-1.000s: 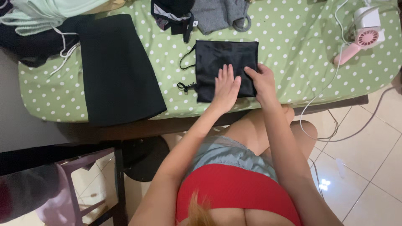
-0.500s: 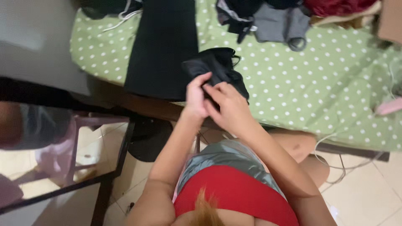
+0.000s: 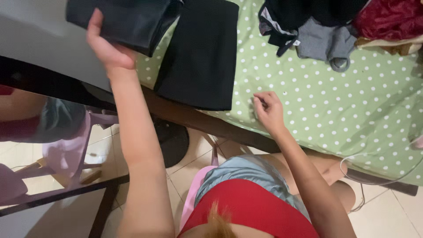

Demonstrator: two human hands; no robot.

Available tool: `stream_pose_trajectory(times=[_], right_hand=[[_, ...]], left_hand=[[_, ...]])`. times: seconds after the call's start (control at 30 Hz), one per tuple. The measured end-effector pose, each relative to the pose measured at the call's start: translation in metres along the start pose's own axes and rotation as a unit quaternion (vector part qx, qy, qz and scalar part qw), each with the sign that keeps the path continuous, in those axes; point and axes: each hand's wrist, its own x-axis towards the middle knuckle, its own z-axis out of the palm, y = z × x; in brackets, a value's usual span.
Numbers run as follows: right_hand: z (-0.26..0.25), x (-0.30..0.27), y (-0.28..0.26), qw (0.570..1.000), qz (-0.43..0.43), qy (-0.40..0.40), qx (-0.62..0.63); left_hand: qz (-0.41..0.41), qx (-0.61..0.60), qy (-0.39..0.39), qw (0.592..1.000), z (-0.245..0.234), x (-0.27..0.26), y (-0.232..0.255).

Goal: The person folds several garments one by one on a green polka-dotted table. They fold a black skirt, a black drawstring bag, a red velvet top, a gray top, a brown and white striped top, light green shorts, yellow floral shorts, and a gray top, stacking them neatly.

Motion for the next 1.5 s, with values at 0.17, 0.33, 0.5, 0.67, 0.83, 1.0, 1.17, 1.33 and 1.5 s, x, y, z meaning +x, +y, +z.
stream_pose_trajectory(times=[0.17,0.33,0.5,0.67,0.83,1.0,1.17,1.33,1.5], right_hand=[[0.002,-0.001,0.025,0.998,-0.028,0.011,-0.048],[0.002,0.007,0.023,0.999,0.009,0.010,-0.042],[0.003,0.004,0.019,1.000,0.013,0.007,-0.025],[-0.001,0.003,0.021,0.999,-0.008,0.007,-0.048],[0.001,0.003,0.019,1.000,-0.005,-0.001,-0.031],[-0.002,0.002,0.023,0.998,-0.032,0.010,-0.056],[0.005,0.005,0.016,0.998,-0.027,0.012,-0.051],[-0.005,0.007,0.017,0.998,-0.021,0.020,-0.053],[0.001,0.005,0.015,0.998,-0.038,0.027,-0.040]], left_hand=[[-0.018,-0.025,0.144,0.989,-0.106,-0.012,-0.035],[-0.079,-0.085,0.122,0.986,-0.154,-0.013,-0.035],[-0.080,-0.056,0.267,0.959,-0.172,0.007,-0.023],[0.207,0.285,0.392,0.850,-0.201,0.020,-0.044],[0.184,0.557,0.474,0.657,-0.225,0.028,-0.031],[0.242,0.732,0.423,0.476,-0.220,0.034,-0.035],[0.141,0.756,0.378,0.516,-0.163,0.026,-0.056],[0.086,0.906,0.189,0.369,-0.084,0.003,-0.071],[-0.005,0.914,-0.052,0.402,-0.060,0.027,-0.079]])
